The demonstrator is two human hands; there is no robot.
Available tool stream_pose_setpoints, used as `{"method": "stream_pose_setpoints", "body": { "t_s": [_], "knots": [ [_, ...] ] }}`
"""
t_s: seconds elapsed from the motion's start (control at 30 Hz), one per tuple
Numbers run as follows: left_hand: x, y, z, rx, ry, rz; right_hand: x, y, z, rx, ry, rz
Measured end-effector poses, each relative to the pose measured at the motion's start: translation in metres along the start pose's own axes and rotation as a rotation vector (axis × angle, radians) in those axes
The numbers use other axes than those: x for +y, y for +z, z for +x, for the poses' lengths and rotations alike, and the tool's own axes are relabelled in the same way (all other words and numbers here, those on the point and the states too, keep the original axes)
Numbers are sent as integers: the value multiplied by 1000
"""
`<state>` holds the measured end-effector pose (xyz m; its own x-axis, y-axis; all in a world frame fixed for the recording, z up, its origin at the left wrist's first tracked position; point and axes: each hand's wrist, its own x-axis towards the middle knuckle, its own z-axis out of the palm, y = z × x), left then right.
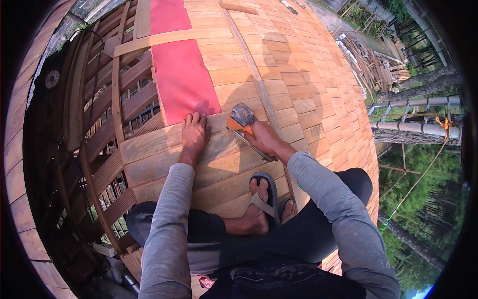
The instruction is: The person installs wooden tiles on a roof structure by positioning individual boards and securing them using a pneumatic nail gun.
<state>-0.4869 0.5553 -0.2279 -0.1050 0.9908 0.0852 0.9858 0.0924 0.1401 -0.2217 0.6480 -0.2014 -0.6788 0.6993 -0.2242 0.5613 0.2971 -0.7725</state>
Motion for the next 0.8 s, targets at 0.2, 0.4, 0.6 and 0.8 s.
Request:
{"method": "stream_pose_setpoints", "body": {
  "t_s": [0.2,0.4,0.6,0.8],
  "knots": [
    [-9,3,0,55,-11,-45,6,-3,26,125,-40,52],
    [-21,3,19,-55,6,-55,6,1,54,141,-200,22],
    [-44,-24,21,-271,-42,235,2,11,45,130,-131,-101],
    [-44,-26,15,-359,-135,349,0,9,25,112,-66,-163]
  ]
}}
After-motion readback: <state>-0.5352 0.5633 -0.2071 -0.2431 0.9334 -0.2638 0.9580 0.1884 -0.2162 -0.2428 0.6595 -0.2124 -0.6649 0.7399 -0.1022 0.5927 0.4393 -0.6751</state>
